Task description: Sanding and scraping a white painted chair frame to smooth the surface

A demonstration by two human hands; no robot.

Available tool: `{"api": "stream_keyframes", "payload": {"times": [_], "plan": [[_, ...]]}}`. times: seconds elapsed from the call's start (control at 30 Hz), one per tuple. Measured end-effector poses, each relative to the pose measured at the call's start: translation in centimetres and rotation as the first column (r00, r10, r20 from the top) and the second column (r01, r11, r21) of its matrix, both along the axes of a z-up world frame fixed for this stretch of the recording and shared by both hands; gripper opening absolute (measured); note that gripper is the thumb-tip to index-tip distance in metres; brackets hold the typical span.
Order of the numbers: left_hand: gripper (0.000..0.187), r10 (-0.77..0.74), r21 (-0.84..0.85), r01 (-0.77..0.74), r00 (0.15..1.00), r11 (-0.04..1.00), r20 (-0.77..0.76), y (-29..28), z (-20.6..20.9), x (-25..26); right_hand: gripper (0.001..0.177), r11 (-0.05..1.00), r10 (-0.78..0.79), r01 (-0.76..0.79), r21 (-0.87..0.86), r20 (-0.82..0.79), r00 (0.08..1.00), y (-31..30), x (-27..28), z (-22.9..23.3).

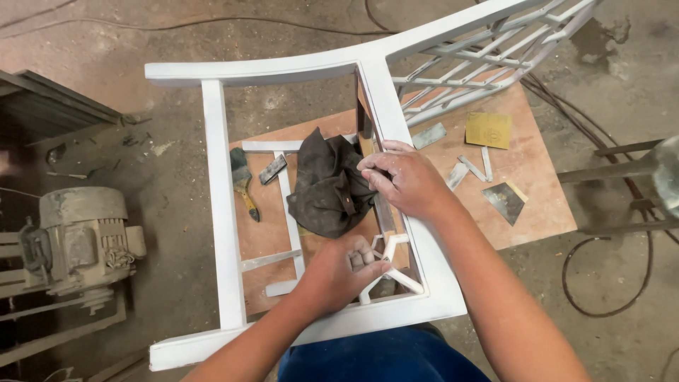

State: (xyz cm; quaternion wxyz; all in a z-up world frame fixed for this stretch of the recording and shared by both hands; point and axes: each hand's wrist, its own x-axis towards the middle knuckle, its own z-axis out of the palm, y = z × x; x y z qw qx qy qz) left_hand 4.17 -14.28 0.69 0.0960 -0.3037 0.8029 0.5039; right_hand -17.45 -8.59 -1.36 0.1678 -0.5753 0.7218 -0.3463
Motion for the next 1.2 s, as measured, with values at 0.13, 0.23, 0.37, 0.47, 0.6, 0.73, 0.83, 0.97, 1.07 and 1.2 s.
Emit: {"api": "stream_keyframes", "payload": {"times": [0.13, 0.23, 0.37, 0.47, 0.6, 0.73, 0.83, 0.97, 1.07, 1.2], "plan": [[0.024, 0.101, -0.047, -0.108, 0.987, 0.993, -0.127, 0.3, -1.0, -2.9, 0.022, 0.999, 0.014, -0.014, -0.034, -0.005, 1.0, 0.0, -0.3, -0.1], [0.025, 0.118, -0.087, -0.123, 0.991, 0.989, -0.062, 0.9, 0.1, -2.2, 0.021, 1.0, 0.005, -0.004, -0.028, 0.025, 1.0, -0.2, -0.4, -1.0], [0.026, 0.123, -0.11, -0.132, 0.989, 0.985, -0.085, 1.5, -1.0, -1.7, 0.019, 1.0, 0.007, -0.006, -0.029, 0.037, 0.999, -0.1, -0.6, -0.5], [0.022, 0.028, -0.206, -0.07, 0.98, 0.976, -0.199, 1.4, -0.3, -3.0, 0.02, 1.0, 0.02, -0.02, -0.019, 0.014, 1.0, 0.0, -0.9, -0.3], [0.021, 0.011, -0.185, -0.057, 0.97, 0.981, -0.242, 1.3, -1.1, -2.5, 0.02, 1.0, 0.018, -0.018, -0.014, 0.014, 1.0, 0.1, -0.8, -0.1], [0.024, -0.026, -0.183, -0.022, 0.966, 0.983, -0.259, 1.3, -2.1, -3.2, 0.024, 1.0, 0.015, -0.015, 0.001, -0.059, 0.998, 0.3, -0.5, 0.0], [0.022, 0.048, -0.165, -0.074, 0.987, 0.984, -0.151, 1.1, -1.3, -2.1, 0.024, 1.0, 0.007, -0.007, 0.007, -0.049, 0.999, 0.2, -0.7, -0.4], [0.023, -0.001, -0.204, -0.043, 0.978, 0.978, -0.209, 1.2, -2.0, -3.1, 0.024, 1.0, 0.009, -0.008, 0.009, -0.055, 0.998, 0.3, -0.3, -1.0], [0.022, 0.009, -0.147, -0.041, 0.977, 0.988, -0.214, 0.7, -1.4, -2.9, 0.023, 1.0, 0.005, -0.005, 0.01, -0.02, 1.0, 0.2, -0.5, 0.2], [0.019, -0.024, -0.149, -0.011, 0.973, 0.989, -0.228, 0.3, -1.5, -3.4, 0.022, 1.0, -0.003, 0.004, 0.022, -0.014, 1.0, -0.2, -0.5, -0.5]]}}
